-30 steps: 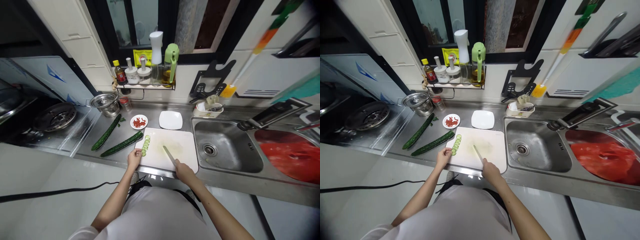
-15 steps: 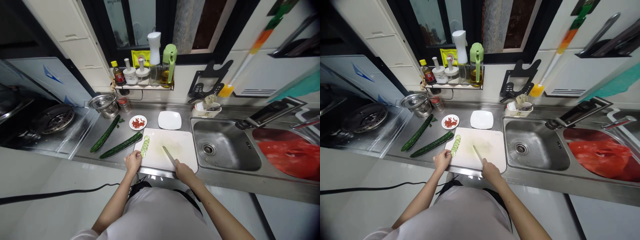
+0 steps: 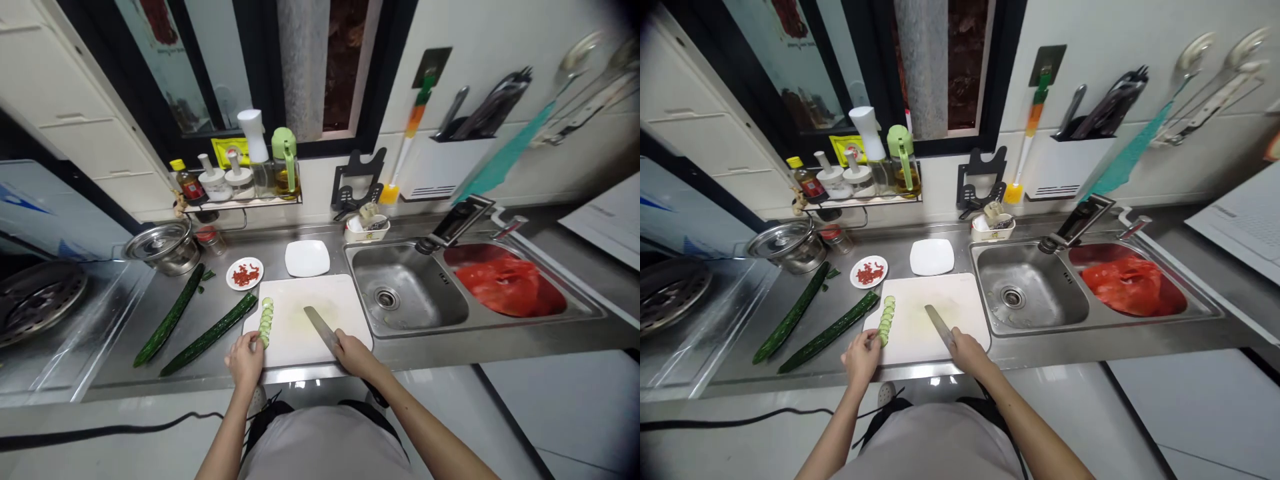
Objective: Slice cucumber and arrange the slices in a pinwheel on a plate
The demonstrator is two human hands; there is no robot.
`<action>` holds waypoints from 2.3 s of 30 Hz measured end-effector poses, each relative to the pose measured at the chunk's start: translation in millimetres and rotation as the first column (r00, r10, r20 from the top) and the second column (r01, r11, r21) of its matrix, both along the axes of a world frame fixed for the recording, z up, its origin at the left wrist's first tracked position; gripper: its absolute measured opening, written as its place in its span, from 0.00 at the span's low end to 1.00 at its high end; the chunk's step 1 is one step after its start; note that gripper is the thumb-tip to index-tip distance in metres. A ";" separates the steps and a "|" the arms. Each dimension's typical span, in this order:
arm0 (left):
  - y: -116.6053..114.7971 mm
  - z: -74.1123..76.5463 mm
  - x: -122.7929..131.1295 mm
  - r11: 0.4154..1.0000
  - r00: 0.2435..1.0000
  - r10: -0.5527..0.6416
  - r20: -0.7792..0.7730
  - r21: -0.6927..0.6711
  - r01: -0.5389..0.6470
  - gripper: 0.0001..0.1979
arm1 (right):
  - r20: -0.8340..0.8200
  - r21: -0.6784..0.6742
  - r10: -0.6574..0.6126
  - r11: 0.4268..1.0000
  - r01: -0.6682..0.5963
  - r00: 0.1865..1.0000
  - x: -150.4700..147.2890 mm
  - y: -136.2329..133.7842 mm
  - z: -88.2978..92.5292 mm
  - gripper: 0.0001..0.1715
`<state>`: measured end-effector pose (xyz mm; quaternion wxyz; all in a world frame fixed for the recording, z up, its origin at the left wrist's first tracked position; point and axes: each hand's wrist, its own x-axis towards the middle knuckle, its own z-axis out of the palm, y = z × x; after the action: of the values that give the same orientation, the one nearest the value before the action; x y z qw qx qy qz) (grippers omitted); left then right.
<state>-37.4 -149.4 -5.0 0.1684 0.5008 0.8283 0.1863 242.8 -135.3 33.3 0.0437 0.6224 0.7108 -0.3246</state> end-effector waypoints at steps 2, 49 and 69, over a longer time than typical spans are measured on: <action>1.5 1.4 2.0 1.000 1.000 -0.011 0.008 0.019 0.011 0.13 | -0.025 0.045 -0.112 0.993 0.113 0.993 8.6 4.3 -6.1 0.10; 246.4 -28.3 69.2 0.994 0.979 -0.007 0.205 -0.104 0.029 0.19 | 0.196 0.297 -0.350 0.911 0.285 0.916 27.2 173.2 -1.9 0.19; 219.8 -4.1 66.1 0.998 0.895 0.041 0.444 -0.052 -0.019 0.16 | -0.093 0.205 -0.519 0.825 0.526 0.850 8.5 228.3 -27.2 0.12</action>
<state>28.7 70.4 -9.2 0.3621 0.4281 0.7796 0.2792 251.3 93.0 6.1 -0.1285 0.7885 0.5457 -0.2528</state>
